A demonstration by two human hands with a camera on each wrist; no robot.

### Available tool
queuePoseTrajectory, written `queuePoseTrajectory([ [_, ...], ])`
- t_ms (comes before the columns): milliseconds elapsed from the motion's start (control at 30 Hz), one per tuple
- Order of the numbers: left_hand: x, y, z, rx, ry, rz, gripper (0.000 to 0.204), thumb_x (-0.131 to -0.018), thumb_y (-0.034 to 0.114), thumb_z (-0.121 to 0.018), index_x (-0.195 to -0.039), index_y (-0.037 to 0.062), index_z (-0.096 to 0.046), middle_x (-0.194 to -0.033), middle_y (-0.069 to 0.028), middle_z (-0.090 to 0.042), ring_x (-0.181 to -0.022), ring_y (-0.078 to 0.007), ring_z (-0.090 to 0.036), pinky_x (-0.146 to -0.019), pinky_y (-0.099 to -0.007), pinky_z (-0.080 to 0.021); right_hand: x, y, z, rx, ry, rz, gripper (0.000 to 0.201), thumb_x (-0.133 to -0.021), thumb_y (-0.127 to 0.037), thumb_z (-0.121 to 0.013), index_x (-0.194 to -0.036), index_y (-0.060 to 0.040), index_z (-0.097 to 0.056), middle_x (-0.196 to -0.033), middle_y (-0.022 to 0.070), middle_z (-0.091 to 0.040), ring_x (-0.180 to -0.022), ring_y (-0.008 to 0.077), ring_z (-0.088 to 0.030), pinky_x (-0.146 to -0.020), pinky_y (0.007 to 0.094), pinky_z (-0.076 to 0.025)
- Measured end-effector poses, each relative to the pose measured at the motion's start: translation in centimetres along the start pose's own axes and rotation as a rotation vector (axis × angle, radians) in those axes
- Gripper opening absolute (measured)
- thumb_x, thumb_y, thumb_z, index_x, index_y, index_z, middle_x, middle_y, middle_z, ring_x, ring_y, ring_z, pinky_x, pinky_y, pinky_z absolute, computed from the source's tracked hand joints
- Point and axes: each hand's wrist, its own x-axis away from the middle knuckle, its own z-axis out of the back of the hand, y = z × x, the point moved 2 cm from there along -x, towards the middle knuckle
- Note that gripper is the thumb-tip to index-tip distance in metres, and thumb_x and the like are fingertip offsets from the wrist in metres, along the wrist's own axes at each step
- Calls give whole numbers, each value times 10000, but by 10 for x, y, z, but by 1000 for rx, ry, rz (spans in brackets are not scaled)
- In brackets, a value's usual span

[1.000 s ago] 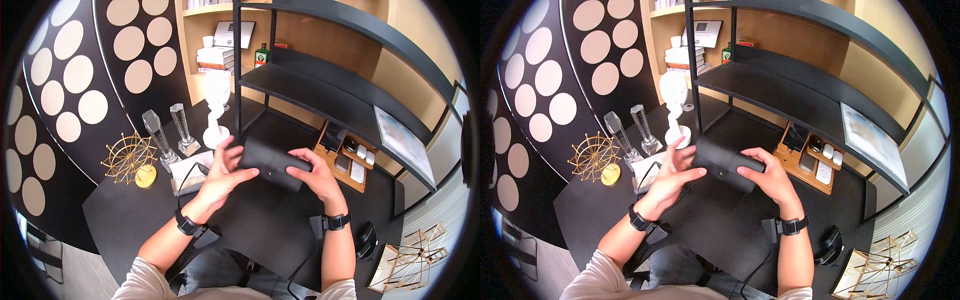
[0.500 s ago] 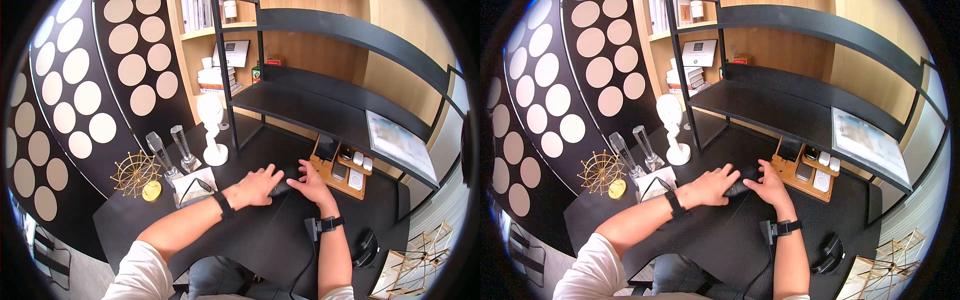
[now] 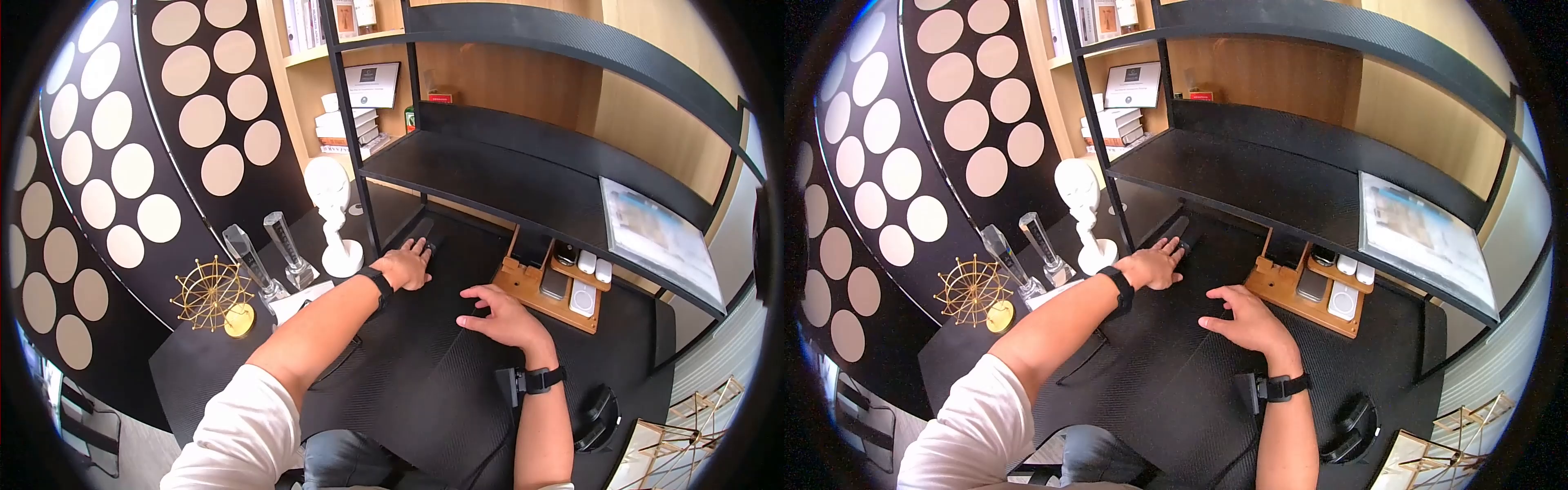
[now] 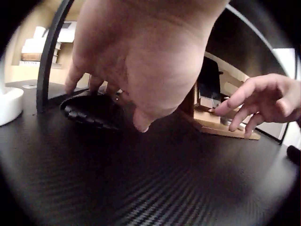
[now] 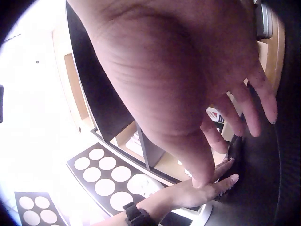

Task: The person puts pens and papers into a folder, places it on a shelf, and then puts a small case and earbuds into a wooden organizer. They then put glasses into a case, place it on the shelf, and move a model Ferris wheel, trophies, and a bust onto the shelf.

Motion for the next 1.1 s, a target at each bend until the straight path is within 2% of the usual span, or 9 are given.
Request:
queuePoseTrajectory([
  [67,-19,-14,-2,-29,27,-3,711,-1074,444,-466,-1658,96,-256,-1755,-134,-111,-1607,-345,-163,-1273,-521,-240,0,-1,-1,-34,-75,25,607,-897,-393,-812,-1393,-95,-628,-1389,153,-617,-1205,294,-650,-1023,421,-539],
  [100,-26,-21,-1,-10,39,7,674,-1065,352,-479,-1659,114,-266,-1759,-112,-113,-1611,-330,-159,-1271,-528,-236,0,0,-1,-30,-69,21,607,-897,-393,-812,-1393,-95,-628,-1389,153,-617,-1205,294,-650,-1023,421,-539],
  [233,-45,-39,7,-82,38,12,690,-1013,175,-477,-1669,194,-265,-1767,-26,-118,-1619,-279,-146,-1270,-540,-232,4,-5,0,-9,-144,22,570,-911,-378,-810,-1395,-137,-628,-1326,121,-630,-1192,258,-657,-943,361,-565],
  [367,-49,-46,12,35,51,-4,683,-1046,275,-509,-1672,201,-245,-1766,-47,-101,-1621,-284,-123,-1286,-525,-201,6,-16,1,-22,-174,26,569,-931,-375,-781,-1405,-106,-617,-1370,157,-634,-1187,289,-670,-989,410,-556],
  [433,-47,-44,13,308,92,-134,695,-1054,346,-526,-1671,200,-243,-1762,-94,-92,-1622,-287,-109,-1293,-518,-185,5,-18,0,-24,-189,23,566,-933,-371,-781,-1405,-105,-616,-1364,159,-638,-1179,287,-674,-983,409,-559],
  [633,-36,-44,5,67,127,-49,700,-1039,379,-566,-1657,207,-286,-1751,-140,-123,-1616,-322,-125,-1290,-522,-194,7,-22,-3,17,-197,-9,571,-932,-358,-786,-1411,-102,-612,-1362,154,-645,-1177,274,-681,-968,412,-566],
  [733,-20,-30,7,-97,182,-182,654,-1038,388,-568,-1635,233,-354,-1747,-125,-163,-1610,-314,-164,-1281,-539,-211,7,-20,-3,-4,-191,-10,570,-933,-348,-786,-1417,-102,-610,-1366,152,-647,-1178,272,-683,-970,410,-568],
  [867,-24,-29,9,-14,29,-74,642,-1053,455,-524,-1633,232,-364,-1751,-89,-167,-1610,-303,-167,-1279,-533,-218,7,-25,-4,11,-189,-20,560,-933,-344,-787,-1409,-101,-618,-1362,152,-660,-1172,273,-687,-980,407,-567],
  [1100,-10,-26,16,84,89,-106,671,-1058,488,-508,-1646,223,-325,-1747,-142,-141,-1614,-306,-138,-1288,-522,-210,8,-24,-2,-32,-186,42,547,-927,-303,-796,-1391,-70,-622,-1299,162,-697,-1117,263,-706,-949,387,-573],
])
